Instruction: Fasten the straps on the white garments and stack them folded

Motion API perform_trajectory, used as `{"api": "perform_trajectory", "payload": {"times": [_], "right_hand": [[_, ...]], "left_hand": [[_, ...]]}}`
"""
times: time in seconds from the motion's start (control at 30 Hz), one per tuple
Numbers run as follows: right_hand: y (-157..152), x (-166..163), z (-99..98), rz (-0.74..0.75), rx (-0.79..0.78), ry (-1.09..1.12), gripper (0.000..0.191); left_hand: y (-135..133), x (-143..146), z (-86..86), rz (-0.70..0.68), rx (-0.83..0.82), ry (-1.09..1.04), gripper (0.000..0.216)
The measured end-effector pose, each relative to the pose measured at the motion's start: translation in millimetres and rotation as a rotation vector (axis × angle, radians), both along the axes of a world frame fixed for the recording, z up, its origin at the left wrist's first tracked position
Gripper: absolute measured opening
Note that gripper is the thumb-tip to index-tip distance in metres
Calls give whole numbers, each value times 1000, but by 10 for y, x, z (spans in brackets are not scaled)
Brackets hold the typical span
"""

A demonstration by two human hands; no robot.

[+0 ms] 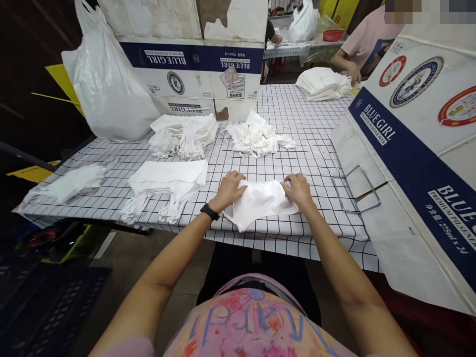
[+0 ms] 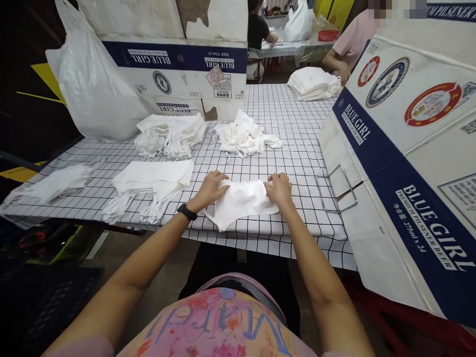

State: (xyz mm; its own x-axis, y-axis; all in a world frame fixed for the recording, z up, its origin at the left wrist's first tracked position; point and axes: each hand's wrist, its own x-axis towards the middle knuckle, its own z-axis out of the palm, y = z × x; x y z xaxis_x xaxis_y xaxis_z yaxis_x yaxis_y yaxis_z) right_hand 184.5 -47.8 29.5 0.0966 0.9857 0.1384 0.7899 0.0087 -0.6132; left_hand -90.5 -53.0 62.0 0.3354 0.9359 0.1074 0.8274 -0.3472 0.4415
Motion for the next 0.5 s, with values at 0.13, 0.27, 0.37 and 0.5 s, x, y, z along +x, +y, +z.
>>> {"api": "perform_trajectory", "payload": {"times": [0.13,0.27,0.37,0.5], "right_hand": [[8,-6,-21,37,0,59,10],[-86,51,91,70,36,169,13],[-151,118,253,111,47,284,24],[-224,201,491,185,-16,616,33]], "left_hand": [[208,45,-69,82,-108,39,28],[275,27,-69,69,-134,7,12],[271,-14,-4,59,-113,-26,11],[249,-114,152,17,-81,-221,10]]}}
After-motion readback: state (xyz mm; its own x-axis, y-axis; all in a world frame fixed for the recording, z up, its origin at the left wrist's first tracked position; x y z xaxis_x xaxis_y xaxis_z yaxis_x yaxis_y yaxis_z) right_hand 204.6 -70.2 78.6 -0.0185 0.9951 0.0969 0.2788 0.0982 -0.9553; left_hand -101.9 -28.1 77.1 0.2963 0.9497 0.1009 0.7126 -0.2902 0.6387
